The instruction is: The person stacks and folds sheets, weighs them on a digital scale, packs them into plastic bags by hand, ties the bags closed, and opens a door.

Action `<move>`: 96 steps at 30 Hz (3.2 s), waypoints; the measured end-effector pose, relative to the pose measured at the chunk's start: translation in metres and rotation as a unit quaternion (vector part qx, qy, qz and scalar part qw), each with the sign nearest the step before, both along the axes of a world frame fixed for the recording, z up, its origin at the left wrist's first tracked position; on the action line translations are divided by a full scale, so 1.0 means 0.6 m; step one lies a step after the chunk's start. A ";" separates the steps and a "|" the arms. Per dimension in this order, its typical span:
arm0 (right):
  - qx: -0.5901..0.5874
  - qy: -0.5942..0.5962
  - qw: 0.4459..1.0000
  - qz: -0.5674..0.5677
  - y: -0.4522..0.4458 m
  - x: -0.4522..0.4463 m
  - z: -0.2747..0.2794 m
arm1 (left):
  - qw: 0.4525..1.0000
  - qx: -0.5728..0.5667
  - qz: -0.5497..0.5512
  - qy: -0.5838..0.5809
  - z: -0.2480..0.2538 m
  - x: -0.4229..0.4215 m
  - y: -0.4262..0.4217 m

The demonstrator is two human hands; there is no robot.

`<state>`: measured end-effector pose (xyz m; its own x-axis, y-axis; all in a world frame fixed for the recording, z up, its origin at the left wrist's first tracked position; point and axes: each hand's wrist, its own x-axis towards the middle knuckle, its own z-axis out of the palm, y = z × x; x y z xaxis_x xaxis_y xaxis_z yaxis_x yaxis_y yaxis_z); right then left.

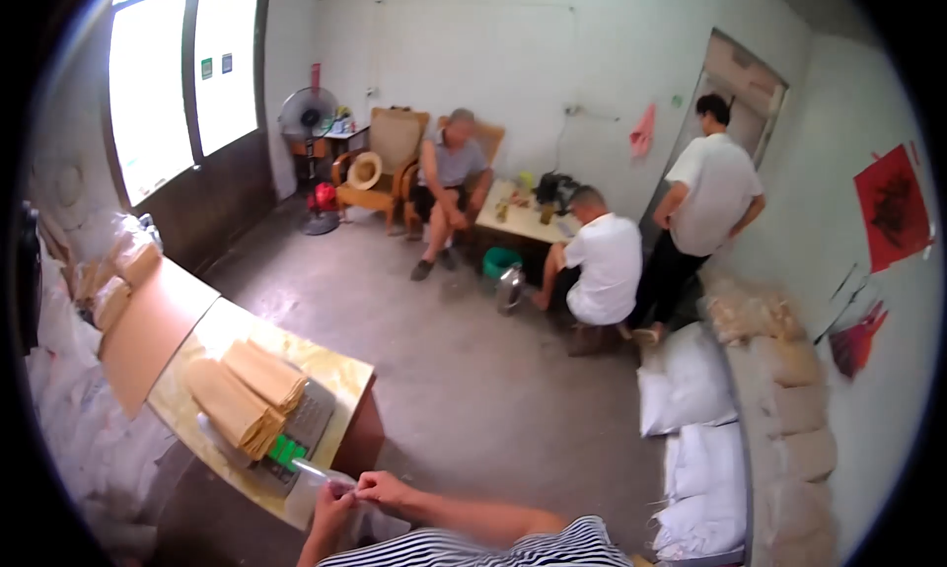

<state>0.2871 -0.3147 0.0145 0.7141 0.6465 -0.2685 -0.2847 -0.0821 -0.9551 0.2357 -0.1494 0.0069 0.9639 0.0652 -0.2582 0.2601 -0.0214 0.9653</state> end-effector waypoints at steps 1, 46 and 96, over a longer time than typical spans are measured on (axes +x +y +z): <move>0.040 0.077 0.996 -0.023 -0.003 0.000 -0.002 | 1.000 -0.001 -0.028 0.003 0.008 0.002 -0.005; 0.161 0.270 0.882 -0.351 -0.034 0.190 0.028 | 0.874 -0.370 0.315 -0.018 -0.017 -0.234 0.236; -0.109 -0.040 0.972 0.205 -0.022 0.062 0.065 | 0.809 0.568 -0.076 0.134 -0.116 -0.165 0.292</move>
